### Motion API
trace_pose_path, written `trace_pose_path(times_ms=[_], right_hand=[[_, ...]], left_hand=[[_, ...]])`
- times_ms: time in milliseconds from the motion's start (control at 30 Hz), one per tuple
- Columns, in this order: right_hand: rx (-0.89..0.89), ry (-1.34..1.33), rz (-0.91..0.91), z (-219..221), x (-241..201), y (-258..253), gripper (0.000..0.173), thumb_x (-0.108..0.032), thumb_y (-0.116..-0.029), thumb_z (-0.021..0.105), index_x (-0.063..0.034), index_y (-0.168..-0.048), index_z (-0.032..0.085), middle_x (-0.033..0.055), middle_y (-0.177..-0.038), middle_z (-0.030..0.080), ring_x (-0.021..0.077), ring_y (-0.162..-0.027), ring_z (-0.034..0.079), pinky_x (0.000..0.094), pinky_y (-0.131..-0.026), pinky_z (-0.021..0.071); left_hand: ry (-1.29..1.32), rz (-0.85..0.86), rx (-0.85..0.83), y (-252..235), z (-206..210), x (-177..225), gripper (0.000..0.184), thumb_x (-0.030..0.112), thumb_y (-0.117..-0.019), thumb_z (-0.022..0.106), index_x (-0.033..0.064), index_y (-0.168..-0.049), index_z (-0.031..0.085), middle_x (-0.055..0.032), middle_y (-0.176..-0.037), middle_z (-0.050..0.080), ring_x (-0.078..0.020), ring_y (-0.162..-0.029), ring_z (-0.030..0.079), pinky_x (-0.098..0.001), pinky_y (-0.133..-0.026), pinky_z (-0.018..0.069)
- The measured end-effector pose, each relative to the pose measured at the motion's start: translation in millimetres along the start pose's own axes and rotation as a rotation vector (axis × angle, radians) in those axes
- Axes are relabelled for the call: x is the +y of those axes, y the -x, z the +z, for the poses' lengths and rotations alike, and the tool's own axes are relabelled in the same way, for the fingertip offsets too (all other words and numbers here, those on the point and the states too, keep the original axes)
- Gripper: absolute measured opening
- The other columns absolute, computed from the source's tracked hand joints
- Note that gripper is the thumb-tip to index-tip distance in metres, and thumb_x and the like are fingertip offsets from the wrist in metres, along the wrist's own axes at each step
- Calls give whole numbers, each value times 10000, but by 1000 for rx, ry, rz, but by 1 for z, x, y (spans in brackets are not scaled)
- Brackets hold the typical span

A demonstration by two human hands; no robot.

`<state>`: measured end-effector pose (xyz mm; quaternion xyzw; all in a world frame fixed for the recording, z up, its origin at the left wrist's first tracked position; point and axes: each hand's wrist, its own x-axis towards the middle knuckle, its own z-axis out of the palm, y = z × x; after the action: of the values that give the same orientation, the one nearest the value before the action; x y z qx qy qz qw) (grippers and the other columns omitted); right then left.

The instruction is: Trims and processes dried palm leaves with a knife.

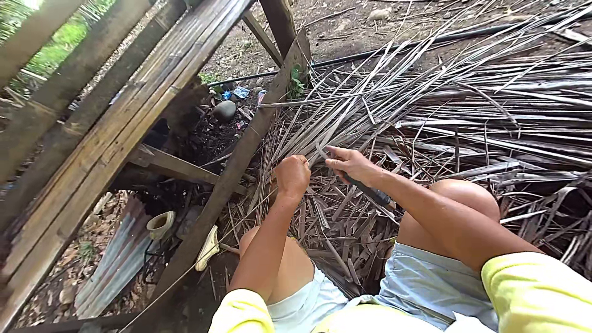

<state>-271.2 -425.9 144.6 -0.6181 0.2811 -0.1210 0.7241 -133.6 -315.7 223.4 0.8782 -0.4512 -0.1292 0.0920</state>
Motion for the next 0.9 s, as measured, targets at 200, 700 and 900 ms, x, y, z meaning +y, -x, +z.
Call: trace_pose_path(times_ms=[200, 700, 900], right_hand=[[213, -115, -49, -16, 2, -15, 490, -222, -1094, 508, -123, -1566, 420, 24, -700, 543, 97, -461, 457, 253, -427, 426], [672, -83, -30, -74, 0, -20, 432, -348, -1100, 479, -155, -1487, 475, -1, -760, 532, 88, -491, 506, 276, -461, 491], [608, -3, -24, -54, -5, -3, 392, -318, -1082, 518, -147, -1435, 514, -55, -761, 536, 41, -504, 516, 233, -470, 497]], left_hand=[[262, 29, -10, 4, -10, -12, 177, 144, -1006, 639, 44, -1008, 786, -118, -811, 720, -227, -709, 663, -449, -726, 548], [-538, 356, -54, 4, -26, -50, 145, -5, -967, 607, -21, -1018, 742, -185, -1064, 740, -373, -1121, 658, -538, -1086, 416], [-1039, 619, -511, -16, 15, -150, 236, -111, -989, 475, -114, -972, 711, -211, -1079, 731, -371, -1262, 591, -464, -1185, 331]])
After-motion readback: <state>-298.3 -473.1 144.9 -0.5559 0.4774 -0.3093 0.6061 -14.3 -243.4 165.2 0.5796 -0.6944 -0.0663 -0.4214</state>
